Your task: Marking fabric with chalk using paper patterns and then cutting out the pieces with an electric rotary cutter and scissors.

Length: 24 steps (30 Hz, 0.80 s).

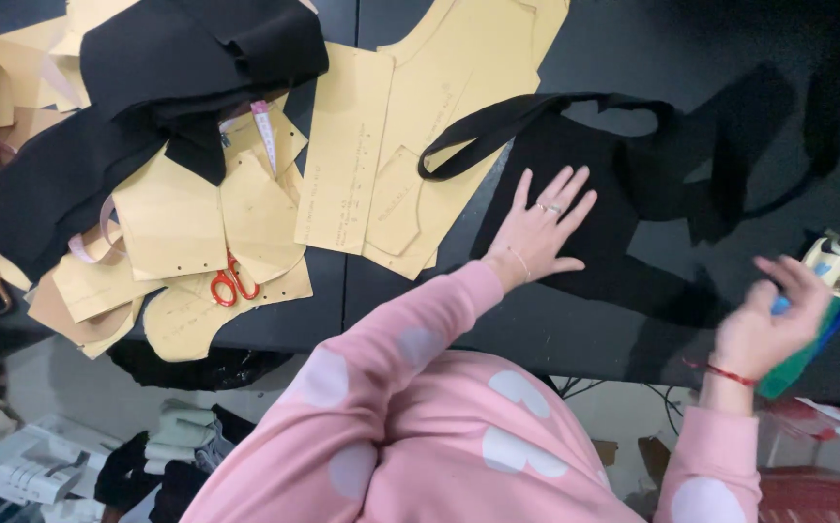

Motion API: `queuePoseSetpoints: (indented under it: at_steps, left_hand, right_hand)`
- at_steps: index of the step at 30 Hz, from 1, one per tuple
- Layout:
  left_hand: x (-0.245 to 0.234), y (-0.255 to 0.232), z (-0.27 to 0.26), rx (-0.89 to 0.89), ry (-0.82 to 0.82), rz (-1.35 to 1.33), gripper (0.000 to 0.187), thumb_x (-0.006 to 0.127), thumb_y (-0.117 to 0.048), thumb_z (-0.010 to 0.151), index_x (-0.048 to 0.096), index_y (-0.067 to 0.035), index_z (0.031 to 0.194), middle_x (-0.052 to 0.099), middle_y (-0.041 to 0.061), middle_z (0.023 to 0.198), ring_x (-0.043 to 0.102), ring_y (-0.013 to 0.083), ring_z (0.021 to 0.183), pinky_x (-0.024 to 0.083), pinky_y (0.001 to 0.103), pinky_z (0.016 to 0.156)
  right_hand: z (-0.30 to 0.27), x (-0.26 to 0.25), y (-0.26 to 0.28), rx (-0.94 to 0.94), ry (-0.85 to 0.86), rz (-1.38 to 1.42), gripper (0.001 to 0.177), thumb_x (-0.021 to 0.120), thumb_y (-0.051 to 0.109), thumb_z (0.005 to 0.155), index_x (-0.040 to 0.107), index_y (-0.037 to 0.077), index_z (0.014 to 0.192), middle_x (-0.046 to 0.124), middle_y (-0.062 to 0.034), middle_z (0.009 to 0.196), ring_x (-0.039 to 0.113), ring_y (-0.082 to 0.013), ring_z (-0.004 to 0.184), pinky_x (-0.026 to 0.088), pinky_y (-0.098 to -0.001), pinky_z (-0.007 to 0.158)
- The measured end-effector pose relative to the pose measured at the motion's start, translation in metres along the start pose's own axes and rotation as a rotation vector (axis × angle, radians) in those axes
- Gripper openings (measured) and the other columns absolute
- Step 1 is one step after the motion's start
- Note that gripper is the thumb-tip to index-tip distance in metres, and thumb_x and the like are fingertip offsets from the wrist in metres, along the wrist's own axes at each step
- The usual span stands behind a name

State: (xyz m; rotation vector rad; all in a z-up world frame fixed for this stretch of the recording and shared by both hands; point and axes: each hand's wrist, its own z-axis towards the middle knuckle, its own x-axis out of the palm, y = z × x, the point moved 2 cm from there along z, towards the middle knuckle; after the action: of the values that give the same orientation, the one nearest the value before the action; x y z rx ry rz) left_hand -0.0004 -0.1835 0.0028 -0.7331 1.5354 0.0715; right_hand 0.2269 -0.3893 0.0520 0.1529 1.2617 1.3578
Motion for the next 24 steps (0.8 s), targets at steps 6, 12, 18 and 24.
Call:
queuePoseSetpoints:
  at_steps: [6, 12, 18, 24]
  left_hand:
    - [0.032, -0.017, -0.035, 0.052, -0.192, -0.013, 0.083, 0.062, -0.056, 0.095, 0.034, -0.013, 0.160, 0.022, 0.013, 0.171, 0.020, 0.0272, 0.160, 0.018, 0.061, 0.128]
    - [0.039, -0.009, -0.064, 0.127, -0.126, -0.041, 0.070, 0.061, -0.051, 0.092, 0.046, -0.020, 0.153, 0.025, 0.012, 0.168, 0.023, 0.0288, 0.157, 0.019, 0.059, 0.126]
    - [0.006, 0.038, -0.131, -0.218, 0.031, -1.099, 0.041, 0.046, -0.045, 0.103, 0.069, -0.025, 0.131, 0.082, -0.004, 0.104, 0.080, 0.0121, 0.091, 0.063, 0.032, 0.086]
    - [-0.016, 0.091, -0.235, -0.636, -0.509, -0.927, 0.032, 0.052, -0.044, 0.105, 0.075, -0.026, 0.115, 0.074, -0.003, 0.072, 0.076, 0.0123, 0.064, 0.058, 0.029, 0.064]
  right_hand:
    - [0.023, 0.131, 0.025, 0.073, 0.745, 0.194, 0.023, 0.061, -0.002, 0.099, 0.073, 0.002, 0.118, 0.071, -0.0094, 0.131, 0.064, -0.0186, 0.123, 0.046, -0.0311, 0.106]
    - [0.068, 0.139, 0.011, -0.251, 0.454, 0.117, 0.053, 0.054, -0.016, 0.092, 0.060, -0.001, 0.143, 0.052, -0.0184, 0.157, 0.049, -0.0369, 0.150, 0.036, -0.0433, 0.129]
    - [-0.006, 0.151, 0.132, 0.213, 0.719, 0.414, 0.014, 0.063, 0.005, 0.113, 0.060, 0.005, 0.127, 0.067, -0.0083, 0.107, 0.047, -0.0054, 0.063, 0.037, -0.0218, 0.056]
    - [-0.078, 0.212, 0.165, 0.532, 1.165, 0.618, 0.024, 0.060, 0.010, 0.106, 0.061, 0.008, 0.130, 0.067, -0.0067, 0.095, 0.037, -0.0006, 0.052, 0.028, -0.0178, 0.045]
